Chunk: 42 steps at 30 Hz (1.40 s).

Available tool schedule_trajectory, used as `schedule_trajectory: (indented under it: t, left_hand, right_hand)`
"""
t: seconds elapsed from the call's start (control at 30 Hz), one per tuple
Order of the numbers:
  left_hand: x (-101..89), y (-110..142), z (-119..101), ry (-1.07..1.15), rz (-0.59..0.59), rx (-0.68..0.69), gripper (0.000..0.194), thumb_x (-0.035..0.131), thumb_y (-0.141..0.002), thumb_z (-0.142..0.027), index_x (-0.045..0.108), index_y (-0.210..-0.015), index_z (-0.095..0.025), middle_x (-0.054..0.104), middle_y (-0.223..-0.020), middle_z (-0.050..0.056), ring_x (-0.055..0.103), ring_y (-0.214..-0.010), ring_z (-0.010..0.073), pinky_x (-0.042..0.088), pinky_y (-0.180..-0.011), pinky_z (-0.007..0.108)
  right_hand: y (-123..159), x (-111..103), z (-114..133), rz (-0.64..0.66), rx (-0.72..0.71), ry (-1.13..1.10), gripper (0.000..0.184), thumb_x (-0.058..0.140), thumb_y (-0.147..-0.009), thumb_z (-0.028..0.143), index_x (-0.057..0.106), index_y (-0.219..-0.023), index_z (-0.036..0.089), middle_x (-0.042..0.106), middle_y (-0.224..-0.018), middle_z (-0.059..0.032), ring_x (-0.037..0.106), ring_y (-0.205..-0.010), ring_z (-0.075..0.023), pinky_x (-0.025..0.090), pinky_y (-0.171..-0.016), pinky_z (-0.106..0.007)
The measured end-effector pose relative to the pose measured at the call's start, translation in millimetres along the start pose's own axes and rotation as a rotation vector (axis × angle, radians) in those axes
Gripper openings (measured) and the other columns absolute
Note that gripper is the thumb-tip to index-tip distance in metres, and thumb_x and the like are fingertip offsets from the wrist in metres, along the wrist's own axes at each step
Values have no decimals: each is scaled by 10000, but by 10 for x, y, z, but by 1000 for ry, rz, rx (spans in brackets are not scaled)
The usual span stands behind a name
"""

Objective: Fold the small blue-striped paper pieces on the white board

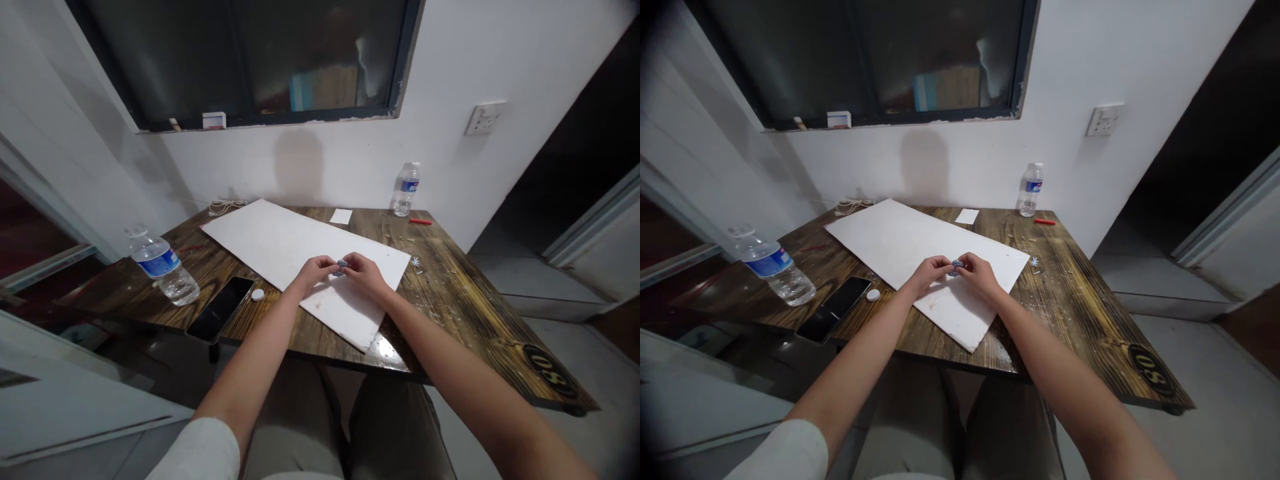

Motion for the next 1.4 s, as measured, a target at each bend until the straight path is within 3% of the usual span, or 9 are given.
schedule_trajectory:
  t: [0.2, 0.3, 0.47, 0.67, 0.8, 0.9, 1.03, 1.2, 1.4]
  left_hand:
    - [-15, -7, -16, -63, -30, 47, 344, 781, -647, -401, 687, -886, -172, 672, -850, 39, 556, -729, 117, 394, -654, 231]
    - [-28, -1, -56, -187, -70, 117, 269, 761, -662, -342, 677, -843, -160, 665, -823, 32, 563, -760, 131, 405, -686, 243]
    - [6, 9, -94, -361, -84, 149, 202, 691, -716, -328, 684, -835, -165, 658, -782, 16, 535, -697, 127, 391, -656, 251]
    - [47, -28, -40, -555, -30, 172, 197, 681, -693, -242, 699, -879, -180, 660, -856, 28, 570, -775, 156, 427, -697, 263]
    - [24, 1, -115, -772, -67, 262, 239, 683, -670, -203, 696, -909, -194, 618, -907, 44, 560, -838, 177, 431, -745, 281]
    - [-16, 51, -161, -897, -107, 268, 281, 711, -672, -268, 692, -947, -212, 602, -850, 37, 546, -787, 182, 411, -722, 293]
    - [-49, 68, -115, -863, -85, 186, 329, 706, -689, -312, 676, -1006, -230, 585, -678, -8, 514, -626, 157, 356, -615, 279]
    - [26, 54, -101, -834, 8, 211, 368, 651, -710, -234, 652, -1078, -233, 613, -695, -13, 552, -659, 162, 346, -616, 270]
    - [-11, 62, -120, -814, -54, 166, 345, 668, -714, -282, 658, -1056, -233, 612, -699, -12, 541, -648, 158, 330, -597, 269]
  right_hand:
    - [-17, 32, -169, -27, 116, -171, 291, 684, -698, 449, 564, -777, 196, 602, -647, 14, 548, -584, -140, 444, -566, -272]
    - [-24, 5, -169, -27, 87, -28, 235, 677, -722, 402, 574, -760, 194, 596, -668, 12, 527, -606, -137, 416, -583, -265]
    - [-28, -36, -49, 24, -104, 317, 116, 685, -749, 254, 623, -823, 189, 622, -812, -15, 524, -709, -146, 396, -667, -271]
    - [-11, 20, -73, 158, -130, 451, 150, 703, -785, 275, 676, -907, 192, 665, -842, -31, 529, -773, -169, 376, -704, -280]
    - [-13, 20, -78, 173, -126, 473, 176, 715, -777, 271, 693, -930, 187, 657, -826, -32, 529, -761, -164, 374, -698, -274]
    - [-15, 27, -55, 190, -140, 490, 145, 700, -784, 254, 700, -910, 183, 637, -786, -27, 521, -727, -153, 369, -678, -267]
    - [-16, 38, -48, 218, -115, 478, 151, 686, -789, 245, 699, -925, 181, 638, -736, -13, 523, -670, -139, 357, -638, -255]
    - [-10, 35, -43, 220, -85, 453, 177, 695, -779, 234, 705, -950, 187, 670, -752, -18, 552, -682, -141, 363, -639, -249]
    - [-14, 21, -64, 205, -67, 414, 168, 684, -794, 261, 706, -943, 188, 660, -724, -4, 547, -646, -134, 357, -614, -244]
Point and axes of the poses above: each hand's wrist, its own y-axis away from the middle knuckle, its own x-axis out of the palm, z = x × y, the point moved 6 cm from there along -y, towards the middle knuckle
